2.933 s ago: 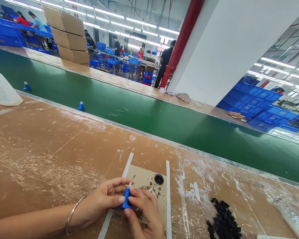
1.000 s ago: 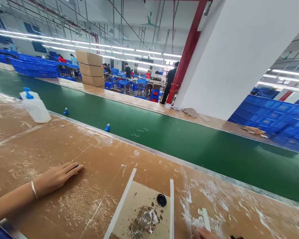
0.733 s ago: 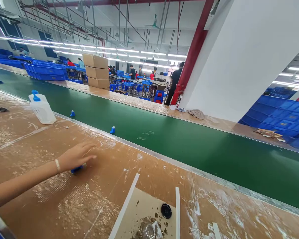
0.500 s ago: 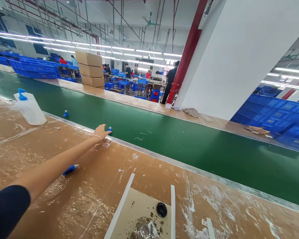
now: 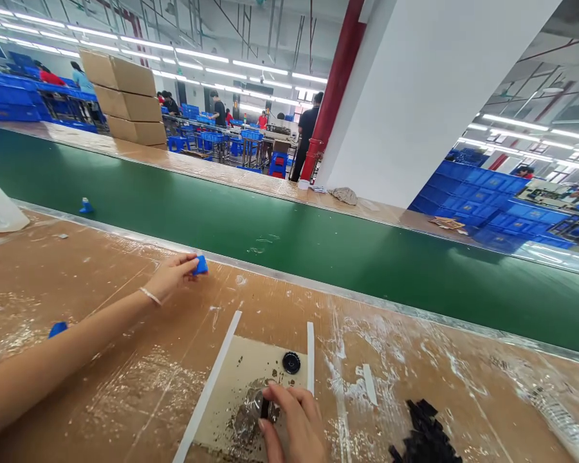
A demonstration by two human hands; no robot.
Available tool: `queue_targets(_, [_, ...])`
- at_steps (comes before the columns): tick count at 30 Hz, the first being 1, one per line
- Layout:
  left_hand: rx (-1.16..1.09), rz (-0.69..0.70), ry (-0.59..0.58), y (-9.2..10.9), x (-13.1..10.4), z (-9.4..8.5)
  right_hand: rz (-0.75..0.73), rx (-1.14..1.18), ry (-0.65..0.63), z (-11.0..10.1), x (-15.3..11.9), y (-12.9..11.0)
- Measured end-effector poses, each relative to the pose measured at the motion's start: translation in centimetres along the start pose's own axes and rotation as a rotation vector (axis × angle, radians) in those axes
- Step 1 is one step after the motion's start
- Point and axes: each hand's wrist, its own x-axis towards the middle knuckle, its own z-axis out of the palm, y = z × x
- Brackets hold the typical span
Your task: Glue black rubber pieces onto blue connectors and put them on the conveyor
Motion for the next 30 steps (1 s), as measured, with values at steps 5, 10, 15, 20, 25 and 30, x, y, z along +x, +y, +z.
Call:
queue_targets(5, [-0.292,-0.146,-0.284,-0.1,-10.8,2.7,0.035,-0.032,-0.092,-0.1,0.1,0.4])
queue_targets(10, [-0.501,-0.392,-0.455,-0.6,-16.2,5.2,0.094,0.059,-0.052,-0.1,0.2,-0.5])
queue_targets(15, [-0.576,-0.459,-0.555,-0.9,-17.9,5.8,0.325,0.480,0.109,0.6,0.4,-3.6])
queue_targets(20, [-0.676,-0.452,-0.622,-1.2,-18.7,5.5,0.411,0.702,0.111,2.0,0.9,-5.1])
queue_targets(25, [-0.699,-0.397,-0.652,-1.5,-18.8,5.3,0.374,0.670,0.142,2.9,1.2,-5.5])
queue_targets(30, [-0.702,-0.385,-0.653,-1.5,-18.8,5.3,0.351,0.636,0.145,3.1,1.2,-5.1])
